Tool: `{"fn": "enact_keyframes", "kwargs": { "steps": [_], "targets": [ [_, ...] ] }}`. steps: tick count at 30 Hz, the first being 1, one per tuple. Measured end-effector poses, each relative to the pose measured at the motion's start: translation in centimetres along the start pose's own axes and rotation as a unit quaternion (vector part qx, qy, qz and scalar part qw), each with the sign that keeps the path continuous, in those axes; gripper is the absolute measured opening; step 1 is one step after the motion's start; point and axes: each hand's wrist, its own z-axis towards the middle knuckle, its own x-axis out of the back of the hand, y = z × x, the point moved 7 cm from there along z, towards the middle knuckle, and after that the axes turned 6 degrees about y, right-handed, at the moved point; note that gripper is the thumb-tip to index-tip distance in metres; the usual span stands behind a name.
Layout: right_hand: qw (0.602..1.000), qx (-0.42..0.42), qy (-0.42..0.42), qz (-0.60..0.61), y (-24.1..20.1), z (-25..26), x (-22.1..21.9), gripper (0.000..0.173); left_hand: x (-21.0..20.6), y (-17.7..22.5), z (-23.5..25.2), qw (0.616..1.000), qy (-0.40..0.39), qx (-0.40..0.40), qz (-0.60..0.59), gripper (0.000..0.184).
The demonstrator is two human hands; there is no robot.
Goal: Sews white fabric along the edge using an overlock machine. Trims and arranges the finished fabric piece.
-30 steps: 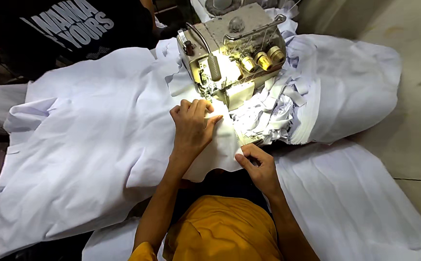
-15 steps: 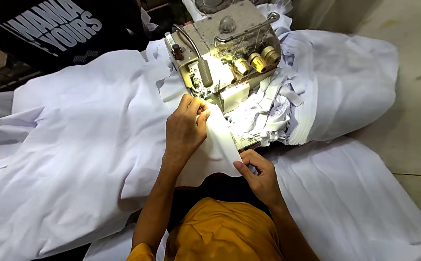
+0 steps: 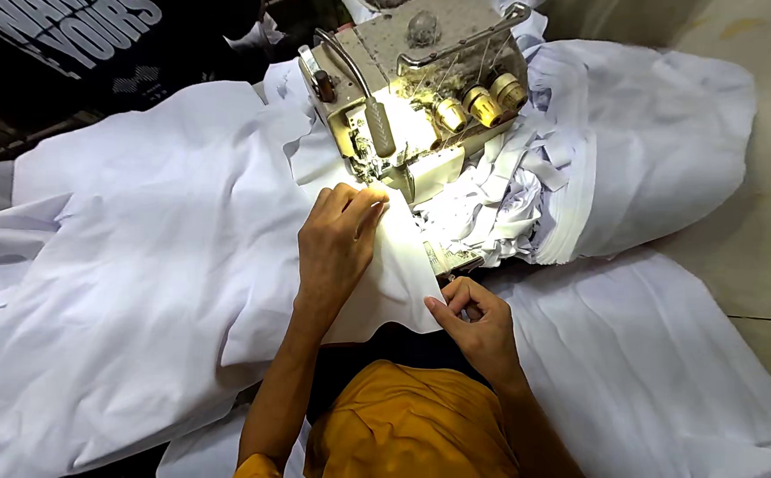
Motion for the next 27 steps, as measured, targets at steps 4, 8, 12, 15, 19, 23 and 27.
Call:
{"fn": "enact_keyframes", "kwargs": {
  "steps": [4, 8, 12, 15, 19, 23, 27],
  "targets": [
    [0.998, -0.061, -0.016, -0.019, 0.4, 0.0, -0.1, 0.049, 0.0, -0.1, -0.4, 1.000, 0.019, -0.014, 0.011, 0.015],
    [0.995, -0.090, -0.019, -0.025, 1.1, 0.0, 0.0, 0.019, 0.0, 0.0, -0.7, 0.998, 0.021, -0.047, 0.039, 0.018],
    [0.995, -0.091, -0.028, -0.024, 1.4, 0.1, -0.1, 0.016, 0.0, 0.5, -1.1, 0.995, -0.036, -0.078, 0.051, 0.024],
    [0.995, -0.086, -0.041, -0.022, 1.7, 0.2, -0.2, 0.016, -0.1, 0.2, -2.1, 0.994, -0.074, -0.071, 0.048, 0.035],
    [0.994, -0.098, -0.039, -0.017, 1.7, 0.5, -0.8, 0.014, -0.4, -1.0, -3.6, 0.994, -0.077, -0.056, 0.053, 0.043],
    [0.995, -0.090, -0.037, -0.002, 1.4, 0.7, -1.4, 0.013, -0.2, -1.7, -3.9, 0.995, -0.068, -0.039, 0.055, 0.050],
    [0.996, -0.078, -0.041, 0.002, 1.3, 1.2, -2.0, 0.013, -0.3, -2.1, -2.9, 0.995, -0.079, -0.040, 0.053, 0.052]
  ]
}}
